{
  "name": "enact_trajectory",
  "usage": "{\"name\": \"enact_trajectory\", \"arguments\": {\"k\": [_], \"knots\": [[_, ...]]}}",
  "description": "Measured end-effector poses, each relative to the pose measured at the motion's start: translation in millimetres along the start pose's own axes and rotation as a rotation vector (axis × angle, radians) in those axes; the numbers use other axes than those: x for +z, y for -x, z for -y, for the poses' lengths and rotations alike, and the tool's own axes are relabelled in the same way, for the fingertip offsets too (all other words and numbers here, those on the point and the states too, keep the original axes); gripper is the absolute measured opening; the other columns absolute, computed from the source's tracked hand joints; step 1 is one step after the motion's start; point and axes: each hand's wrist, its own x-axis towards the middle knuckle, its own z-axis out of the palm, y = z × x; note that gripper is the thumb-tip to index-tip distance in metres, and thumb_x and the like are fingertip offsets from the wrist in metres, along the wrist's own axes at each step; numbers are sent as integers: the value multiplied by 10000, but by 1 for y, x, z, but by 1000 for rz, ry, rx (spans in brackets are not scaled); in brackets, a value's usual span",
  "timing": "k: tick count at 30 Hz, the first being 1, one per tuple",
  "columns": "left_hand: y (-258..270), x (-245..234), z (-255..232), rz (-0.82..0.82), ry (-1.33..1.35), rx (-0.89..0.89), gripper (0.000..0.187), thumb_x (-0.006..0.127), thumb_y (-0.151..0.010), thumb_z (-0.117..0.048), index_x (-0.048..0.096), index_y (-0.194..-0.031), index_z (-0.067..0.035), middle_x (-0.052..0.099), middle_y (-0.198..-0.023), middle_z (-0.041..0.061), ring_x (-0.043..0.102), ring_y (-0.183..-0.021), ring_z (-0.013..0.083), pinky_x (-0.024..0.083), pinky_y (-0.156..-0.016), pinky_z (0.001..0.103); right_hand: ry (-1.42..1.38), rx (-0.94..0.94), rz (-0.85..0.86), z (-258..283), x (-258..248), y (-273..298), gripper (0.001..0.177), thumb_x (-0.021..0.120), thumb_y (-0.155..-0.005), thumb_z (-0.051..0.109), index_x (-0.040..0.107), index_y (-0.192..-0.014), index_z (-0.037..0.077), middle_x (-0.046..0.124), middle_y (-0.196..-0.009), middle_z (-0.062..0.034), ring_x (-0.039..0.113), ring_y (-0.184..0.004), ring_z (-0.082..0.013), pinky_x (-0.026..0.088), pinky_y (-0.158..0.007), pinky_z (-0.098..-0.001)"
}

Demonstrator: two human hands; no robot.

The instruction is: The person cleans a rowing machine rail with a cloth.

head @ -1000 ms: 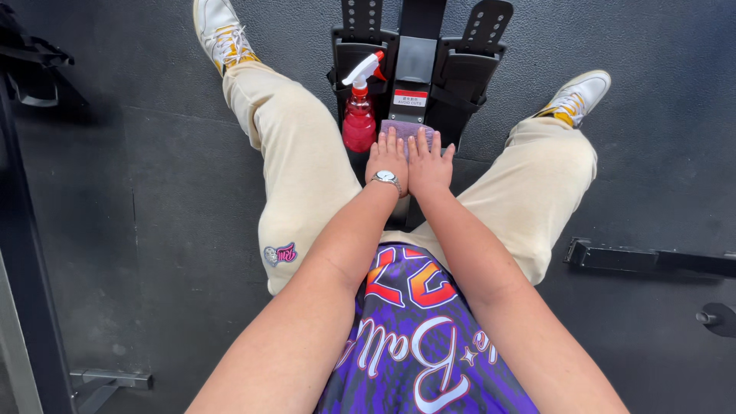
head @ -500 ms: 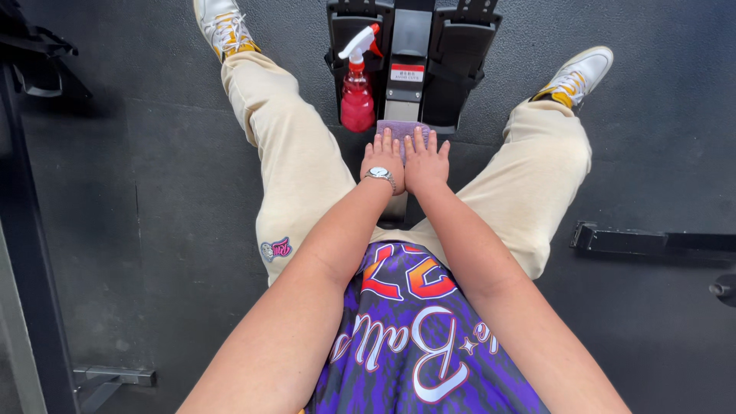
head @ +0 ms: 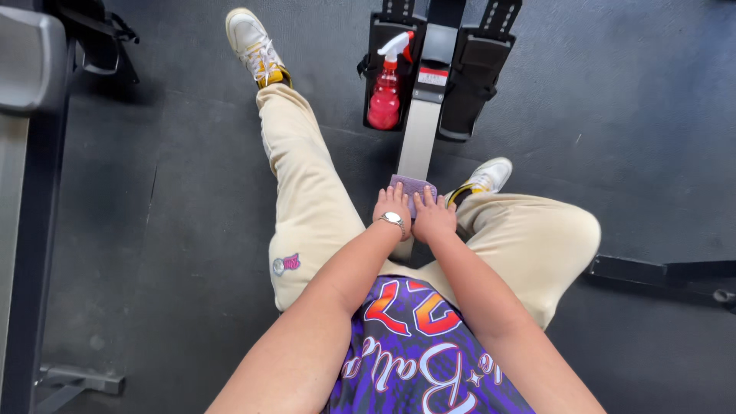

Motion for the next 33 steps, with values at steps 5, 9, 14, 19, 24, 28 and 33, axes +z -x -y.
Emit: {"name": "enact_trajectory", "arguments": {"k": [5, 9, 14, 19, 24, 28, 33], "knots": [[25, 37, -7, 0, -81, -26, 816, 541, -1076, -179, 206, -1816, -100, 17, -1912, 182, 98, -1752, 417, 21, -1390, 634, -103, -58, 96, 5, 23, 18, 868, 558, -1026, 586, 306, -1807, 302, 146, -1920, -63, 253, -1713, -418, 320, -1260, -719], [33, 67, -6, -11, -40, -9, 915, 641, -1011, -318, 228, -1816, -182, -3, -1915, 122, 114, -1757, 369, 76, -1386, 647, -69, -104, 133, 5, 38, 38, 839, 541, -1023, 598, 340, -1792, 329, 140, -1921, -64, 156, -1742, -428, 270, -1282, -744], [44, 95, -15, -45, -26, -36, 857, 586, -1043, -310, 247, -1814, -148, 50, -1920, 115, 127, -1759, 359, 52, -1396, 646, -119, -139, 54, 27, 54, 52, 858, 542, -1029, 534, 282, -1814, 304, 140, -1922, -37, 162, -1751, -343, 293, -1297, -709], [56, 114, -16, -60, -36, -46, 871, 605, -1042, -324, 237, -1809, -141, 98, -1916, 102, 127, -1750, 381, -48, -1379, 707, -170, -165, 6, 36, 63, 73, 753, 449, -1054, 381, 347, -1793, 288, 153, -1926, -25, 205, -1747, -336, 265, -1303, -739], [64, 113, -9, -212, 171, -2, 732, 416, -1179, -274, 120, -1833, -130, 3, -1933, 73, 55, -1767, 353, 47, -1411, 637, -326, -73, -76, 35, 62, 89, 769, 497, -1121, 384, 263, -1828, 193, 152, -1924, -76, 170, -1759, -334, 307, -1339, -684], [69, 130, -12, -148, 179, 20, 720, 372, -1153, -163, 124, -1825, -103, -21, -1929, 92, 47, -1763, 358, 57, -1398, 643, -239, -42, -17, 52, 80, 90, 750, 442, -1123, 327, 231, -1828, 177, 47, -1934, -86, 142, -1762, -348, 335, -1318, -678], [78, 118, -1, -192, 192, 45, 723, 371, -1153, -97, 118, -1829, -100, -26, -1934, 93, 58, -1763, 366, 41, -1395, 664, -251, -20, -53, 63, 69, 97, 699, 346, -1152, 182, 189, -1833, 169, 34, -1935, -82, 126, -1761, -352, 326, -1324, -678]]}}
